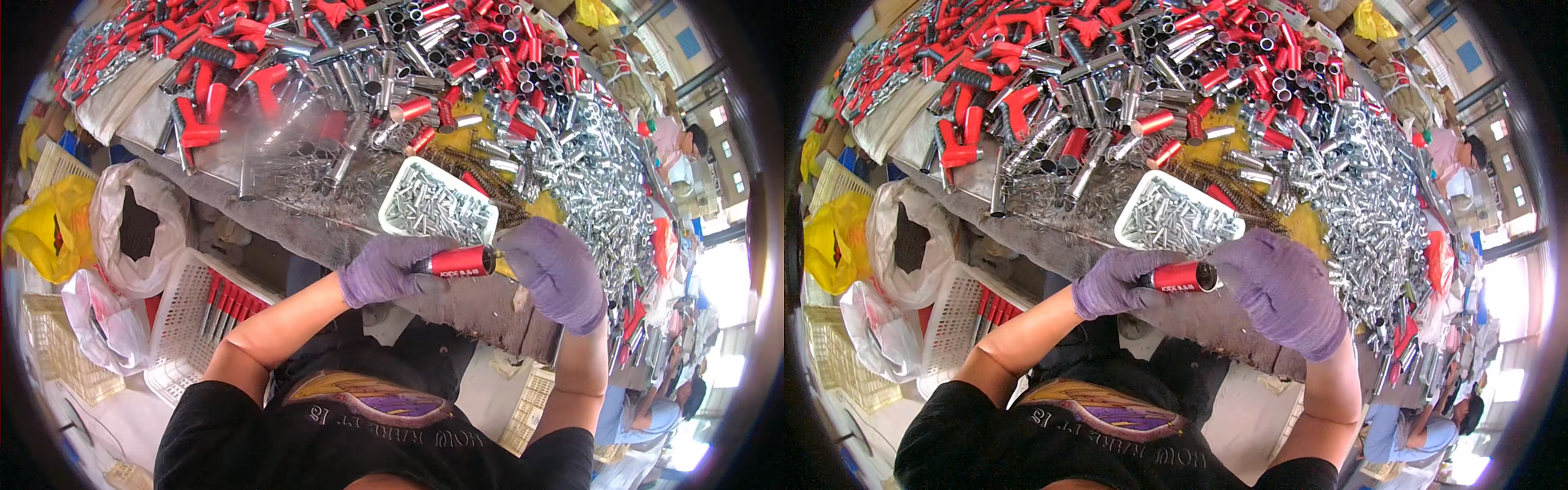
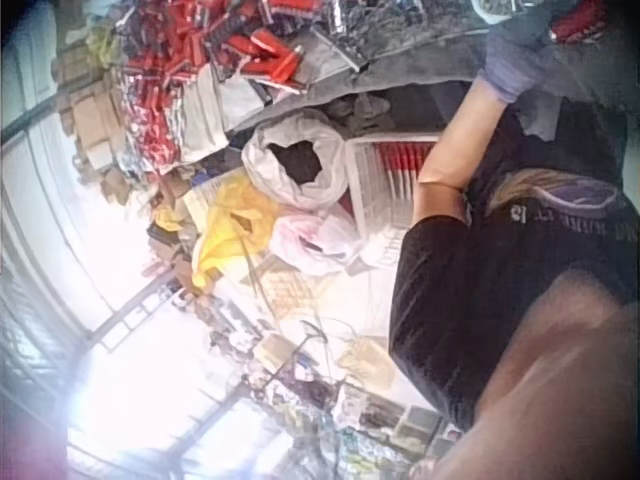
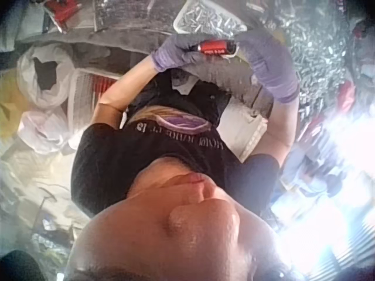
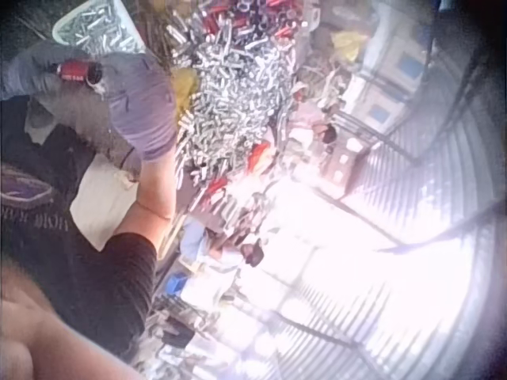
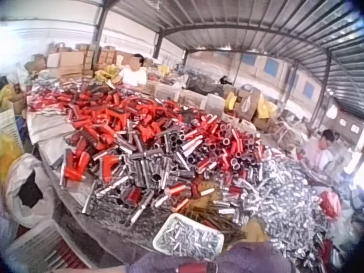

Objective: The person assembles tools by fitting metal cylinders, pins, springs, and handles together by hand, placing the completed assemblies into a plastic basket.

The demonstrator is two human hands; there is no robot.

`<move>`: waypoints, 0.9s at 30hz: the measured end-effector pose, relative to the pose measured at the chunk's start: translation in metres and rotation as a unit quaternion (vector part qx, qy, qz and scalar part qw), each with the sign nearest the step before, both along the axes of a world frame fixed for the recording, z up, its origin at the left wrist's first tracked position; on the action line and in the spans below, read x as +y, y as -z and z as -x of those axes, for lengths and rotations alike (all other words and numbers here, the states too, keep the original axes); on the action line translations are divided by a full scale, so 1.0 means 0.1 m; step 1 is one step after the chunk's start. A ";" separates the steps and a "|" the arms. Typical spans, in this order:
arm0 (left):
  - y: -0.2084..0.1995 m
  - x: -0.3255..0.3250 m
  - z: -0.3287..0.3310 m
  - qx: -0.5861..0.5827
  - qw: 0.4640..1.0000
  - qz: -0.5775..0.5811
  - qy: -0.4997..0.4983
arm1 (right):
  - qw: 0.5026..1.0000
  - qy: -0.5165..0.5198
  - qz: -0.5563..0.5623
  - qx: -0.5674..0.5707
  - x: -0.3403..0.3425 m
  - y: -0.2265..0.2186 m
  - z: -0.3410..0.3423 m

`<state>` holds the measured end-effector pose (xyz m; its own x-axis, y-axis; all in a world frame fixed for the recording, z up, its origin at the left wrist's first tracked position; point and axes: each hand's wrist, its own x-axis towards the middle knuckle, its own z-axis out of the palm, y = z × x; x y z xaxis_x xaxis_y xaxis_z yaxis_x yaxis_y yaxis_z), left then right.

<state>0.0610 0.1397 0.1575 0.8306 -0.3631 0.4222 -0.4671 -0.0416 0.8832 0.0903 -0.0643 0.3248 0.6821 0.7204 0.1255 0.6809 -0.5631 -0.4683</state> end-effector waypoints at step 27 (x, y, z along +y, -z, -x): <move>0.36 0.04 -0.09 -0.013 0.992 -0.098 0.083 | 0.962 0.170 0.198 -0.082 3.64 1.09 -3.15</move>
